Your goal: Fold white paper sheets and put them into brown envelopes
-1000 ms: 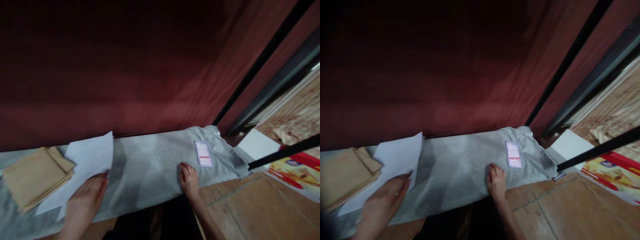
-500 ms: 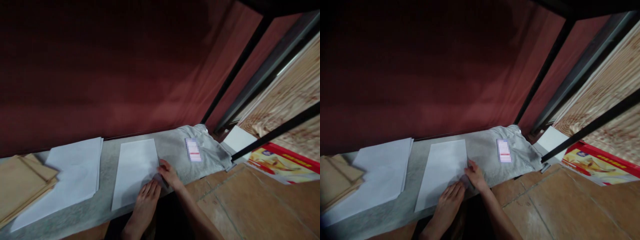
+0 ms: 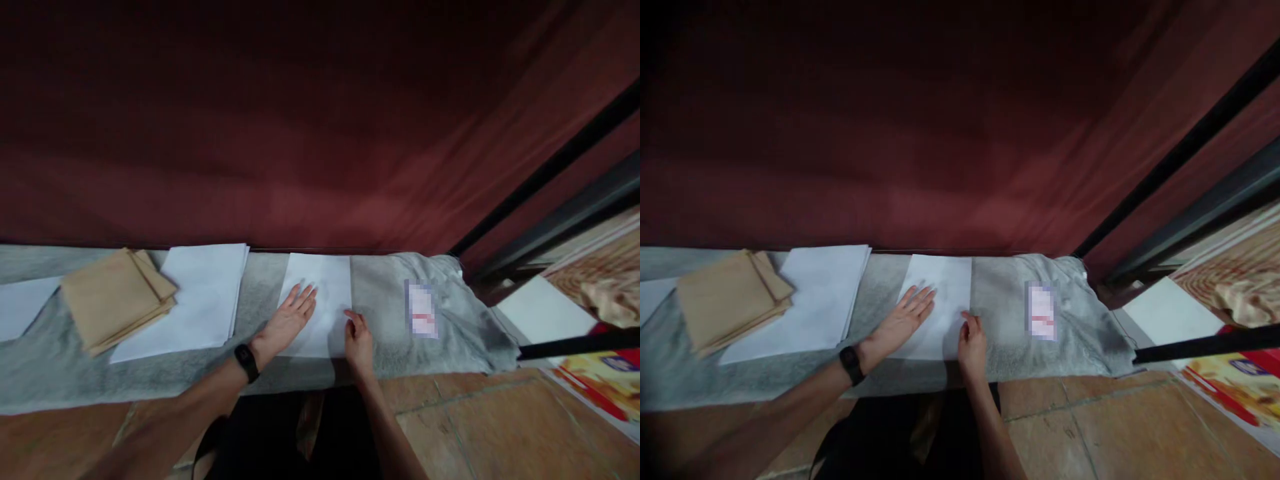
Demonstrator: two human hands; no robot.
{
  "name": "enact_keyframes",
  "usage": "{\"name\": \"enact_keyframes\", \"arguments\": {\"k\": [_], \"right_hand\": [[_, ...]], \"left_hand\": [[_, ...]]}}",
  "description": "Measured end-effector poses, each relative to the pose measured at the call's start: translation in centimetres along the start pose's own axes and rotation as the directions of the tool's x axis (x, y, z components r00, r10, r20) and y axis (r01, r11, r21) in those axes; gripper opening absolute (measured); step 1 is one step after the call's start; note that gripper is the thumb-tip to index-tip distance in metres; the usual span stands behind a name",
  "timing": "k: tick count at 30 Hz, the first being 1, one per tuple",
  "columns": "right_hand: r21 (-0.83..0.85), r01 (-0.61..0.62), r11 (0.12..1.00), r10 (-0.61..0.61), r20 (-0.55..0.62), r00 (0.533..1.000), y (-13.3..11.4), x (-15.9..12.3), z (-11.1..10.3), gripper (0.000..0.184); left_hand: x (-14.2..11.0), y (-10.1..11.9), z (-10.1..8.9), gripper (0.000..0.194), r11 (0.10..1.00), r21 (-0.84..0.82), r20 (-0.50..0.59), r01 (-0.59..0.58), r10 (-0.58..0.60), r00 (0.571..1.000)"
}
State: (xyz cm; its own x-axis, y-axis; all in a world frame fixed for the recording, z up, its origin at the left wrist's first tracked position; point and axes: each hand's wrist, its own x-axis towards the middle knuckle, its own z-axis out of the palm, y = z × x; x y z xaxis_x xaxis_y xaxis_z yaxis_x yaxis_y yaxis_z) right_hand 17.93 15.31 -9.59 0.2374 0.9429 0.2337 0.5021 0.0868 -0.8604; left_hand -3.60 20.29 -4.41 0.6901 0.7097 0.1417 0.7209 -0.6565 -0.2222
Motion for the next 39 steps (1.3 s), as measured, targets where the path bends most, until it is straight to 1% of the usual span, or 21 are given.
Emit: {"name": "enact_keyframes", "arguments": {"k": [4, 8, 11, 14, 18, 20, 22, 24, 27, 30, 32, 34, 36, 39], "right_hand": [[-0.076, 0.064, 0.995, -0.065, 0.0, 0.998, 0.0, -0.4, 0.0, 0.037], [-0.113, 0.085, 0.99, -0.083, 0.02, 0.996, -0.3, -0.4, -0.2, 0.037], [-0.129, 0.092, 0.987, -0.09, 0.021, 0.996, -0.5, -0.4, -0.2, 0.037], [-0.13, 0.099, 0.987, -0.096, 0.031, 0.995, -0.5, -0.4, -0.3, 0.037], [-0.117, 0.086, 0.989, -0.082, 0.032, 0.996, -0.5, -0.4, -0.3, 0.038], [-0.096, 0.077, 0.992, -0.076, 0.022, 0.997, -0.4, -0.2, -0.2, 0.038], [-0.068, 0.076, 0.995, -0.075, 0.012, 0.997, -0.3, 0.0, 0.0, 0.038], [-0.044, 0.08, 0.996, -0.08, 0.004, 0.997, -0.1, 0.3, 0.2, 0.039], [-0.049, 0.086, 0.995, -0.086, -0.005, 0.996, 0.0, 0.9, 0.5, 0.042], [-0.128, 0.084, 0.988, -0.083, 0.009, 0.996, -0.3, 1.2, 0.5, 0.049], [-0.233, 0.083, 0.969, -0.078, 0.03, 0.996, -0.9, 1.3, 0.4, 0.05], [-0.362, 0.082, 0.929, -0.076, 0.03, 0.997, -1.8, 1.8, 0.6, 0.048], [-0.404, 0.124, 0.906, -0.106, 0.066, 0.992, -2.9, 2.8, 1.4, 0.044], [-0.391, 0.225, 0.892, -0.167, 0.177, 0.97, -4.4, 5.1, 3.5, 0.043]], "left_hand": [[0.1, -0.5, -0.2, 0.051, 1.0, -0.002, 0.024, -0.019, 0.019, 1.0], [-0.1, -0.1, -0.5, 0.055, 0.999, -0.04, 0.02, -0.02, 0.021, 1.0], [-0.3, 0.2, -0.3, 0.055, 0.999, -0.025, 0.032, -0.029, 0.029, 0.999], [-0.4, 0.4, 0.1, 0.054, 0.999, -0.012, 0.036, -0.036, 0.036, 0.999], [-0.7, 0.5, 0.3, 0.057, 0.998, -0.06, 0.023, -0.022, 0.024, 0.999], [-0.8, 0.7, 0.4, 0.054, 0.996, -0.085, 0.002, -0.012, 0.012, 1.0], [-0.9, 1.1, 0.6, 0.048, 0.993, -0.113, -0.036, 0.024, -0.028, 0.999], [-0.9, 1.6, 1.2, 0.046, 0.979, -0.172, -0.091, 0.106, -0.123, 0.988], [-0.5, 2.1, 2.7, 0.052, 0.958, -0.237, -0.111, 0.164, -0.194, 0.975], [0.5, 2.2, 4.0, 0.055, 0.947, -0.263, -0.083, 0.186, -0.214, 0.973], [1.3, 2.1, 4.6, 0.056, 0.944, -0.263, -0.063, 0.201, -0.225, 0.972], [2.1, 1.7, 5.1, 0.057, 0.941, -0.259, -0.059, 0.217, -0.24, 0.969], [3.1, 1.2, 5.7, 0.057, 0.939, -0.26, -0.063, 0.224, -0.248, 0.967], [4.5, 0.4, 6.6, 0.056, 0.939, -0.265, -0.048, 0.22, -0.241, 0.969]]}}
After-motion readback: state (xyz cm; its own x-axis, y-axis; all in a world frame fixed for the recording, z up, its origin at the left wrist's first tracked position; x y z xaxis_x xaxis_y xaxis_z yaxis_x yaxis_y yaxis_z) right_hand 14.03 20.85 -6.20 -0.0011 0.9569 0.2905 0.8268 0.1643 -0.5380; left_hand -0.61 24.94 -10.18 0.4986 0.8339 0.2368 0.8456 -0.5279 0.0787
